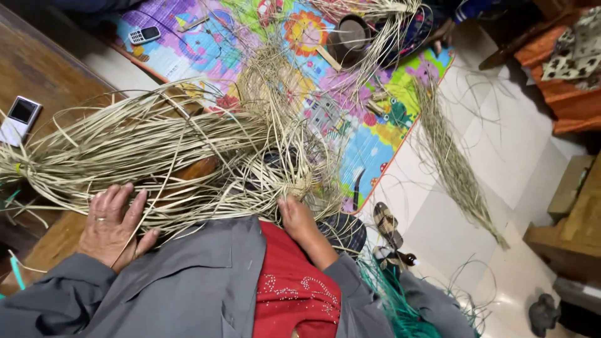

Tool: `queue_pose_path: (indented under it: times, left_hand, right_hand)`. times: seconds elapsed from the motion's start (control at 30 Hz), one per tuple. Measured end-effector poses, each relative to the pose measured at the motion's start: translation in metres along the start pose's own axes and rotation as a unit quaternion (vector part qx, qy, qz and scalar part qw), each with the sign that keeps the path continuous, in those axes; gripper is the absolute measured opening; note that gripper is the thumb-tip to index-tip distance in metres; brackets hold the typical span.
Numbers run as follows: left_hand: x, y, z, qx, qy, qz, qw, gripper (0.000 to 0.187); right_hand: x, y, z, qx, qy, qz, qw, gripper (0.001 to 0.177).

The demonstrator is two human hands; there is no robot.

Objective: Weaving dried straw strands together to create a braided craft item.

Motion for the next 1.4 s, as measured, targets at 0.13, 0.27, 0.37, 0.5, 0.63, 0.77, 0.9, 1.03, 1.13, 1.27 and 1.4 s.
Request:
queue_pose_path:
  times: [0.13,0.27,0.37,0.5,0.63,0.77,0.9,1.03,1.13,1.27,1.4]
  left_hand:
    - [-0.001,-0.002,-0.001,0.0,-0.008,-0.009,1.0,0.085]
    - [0.003,-0.006,-0.006,0.002,-0.012,-0.016,1.0,0.085]
    - [0.006,-0.007,-0.007,0.02,-0.011,-0.024,0.999,0.084]
    - [0.001,0.002,-0.003,0.04,-0.025,-0.01,0.999,0.087]
    - [0.002,0.004,-0.001,0.051,-0.032,-0.004,0.998,0.086]
    - [-0.001,0.009,0.001,0.075,-0.042,0.029,0.996,0.088]
    - [0.001,0.007,0.0,0.049,-0.045,0.03,0.997,0.083]
    - [-0.001,0.005,-0.002,0.04,-0.063,0.046,0.996,0.08]
    - [0.001,0.006,0.003,0.051,-0.059,0.061,0.995,0.08]
    - [-0.011,0.013,0.009,0.027,-0.052,0.047,0.997,0.081]
    - [-0.011,0.014,0.009,0.017,-0.009,0.023,1.0,0.075]
  right_hand:
    - [0.006,0.0,0.004,-0.005,-0.014,0.018,1.0,0.038]
    - [0.009,0.003,-0.003,-0.028,-0.014,0.016,0.999,0.038]
    - [0.01,0.002,-0.005,-0.034,-0.024,-0.001,0.999,0.035]
    - [0.013,0.006,-0.011,-0.026,-0.014,0.018,0.999,0.035]
    - [0.022,0.004,-0.005,-0.024,-0.023,0.022,0.999,0.034]
    - [0.029,0.007,-0.002,-0.034,-0.017,0.072,0.997,0.037]
    - [0.031,0.01,-0.006,-0.016,-0.028,0.061,0.998,0.037]
    - [0.03,0.008,-0.006,-0.008,-0.036,0.053,0.998,0.034]
    - [0.03,0.007,-0.003,-0.008,-0.068,0.047,0.997,0.032]
    - [0.009,0.023,-0.013,0.01,-0.101,0.09,0.991,0.021]
    - [-0.016,0.115,-0.08,0.018,-0.152,0.13,0.98,0.016]
Point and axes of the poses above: each hand's wrist, its own x-axis towards the middle knuckle, its own y-axis out of the palm, z = x × y, the point moved 5 cm from there along x, towards the middle knuckle, and after that the axes turned 2 degrees about x, right-handed, at the moved point
